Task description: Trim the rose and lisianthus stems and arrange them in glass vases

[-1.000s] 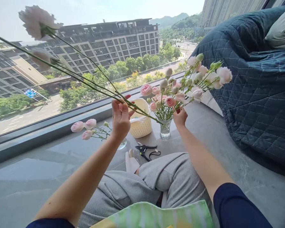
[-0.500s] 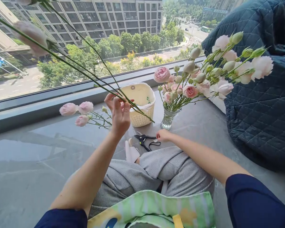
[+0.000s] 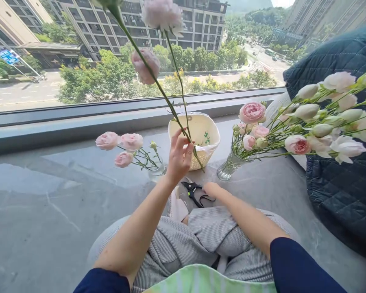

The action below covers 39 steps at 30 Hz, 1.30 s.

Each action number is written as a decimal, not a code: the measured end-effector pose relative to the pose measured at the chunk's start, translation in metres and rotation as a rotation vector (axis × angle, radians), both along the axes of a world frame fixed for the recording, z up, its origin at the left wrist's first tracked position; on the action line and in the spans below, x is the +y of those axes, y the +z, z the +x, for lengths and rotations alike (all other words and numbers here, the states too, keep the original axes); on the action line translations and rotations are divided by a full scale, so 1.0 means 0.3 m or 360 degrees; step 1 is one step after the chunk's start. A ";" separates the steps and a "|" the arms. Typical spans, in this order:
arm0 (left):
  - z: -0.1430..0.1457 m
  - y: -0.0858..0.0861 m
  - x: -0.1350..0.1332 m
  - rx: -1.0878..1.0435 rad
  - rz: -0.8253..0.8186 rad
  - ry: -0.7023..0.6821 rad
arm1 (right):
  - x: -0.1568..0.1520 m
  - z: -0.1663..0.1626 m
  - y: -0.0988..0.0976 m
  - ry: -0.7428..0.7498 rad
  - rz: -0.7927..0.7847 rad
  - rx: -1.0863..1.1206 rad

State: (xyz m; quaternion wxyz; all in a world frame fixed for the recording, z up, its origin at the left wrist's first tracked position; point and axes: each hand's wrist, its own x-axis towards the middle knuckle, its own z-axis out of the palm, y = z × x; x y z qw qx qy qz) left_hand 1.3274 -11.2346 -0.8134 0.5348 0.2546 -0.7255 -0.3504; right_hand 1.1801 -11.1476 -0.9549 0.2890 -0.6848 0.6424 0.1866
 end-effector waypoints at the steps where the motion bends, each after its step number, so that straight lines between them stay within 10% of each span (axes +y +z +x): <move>1: 0.004 0.003 -0.003 0.0026 0.0008 0.0001 | -0.020 -0.013 0.048 0.0011 -0.0071 -0.0037; 8: 0.063 0.130 -0.017 0.0362 -0.0008 0.0055 | -0.034 -0.165 0.420 -0.0223 -0.0707 -0.0627; 15: 0.089 0.305 -0.077 0.0399 -0.0227 0.0237 | -0.113 -0.135 0.470 -0.1003 -0.1592 -0.1135; 23: 0.013 0.222 -0.144 0.0230 -0.0300 0.0430 | -0.091 -0.002 0.285 -0.0516 -0.1796 -0.0561; 27: -0.030 0.133 -0.192 0.0232 -0.0215 0.0459 | 0.025 0.072 0.087 0.0124 -0.0891 -0.0295; 32: -0.077 0.012 -0.248 0.0222 -0.0121 0.0412 | 0.077 0.093 -0.127 0.0017 -0.0458 -0.0036; 39: -0.097 -0.092 -0.282 0.0266 -0.0068 0.0254 | 0.092 0.086 -0.208 -0.0057 -0.0313 0.0047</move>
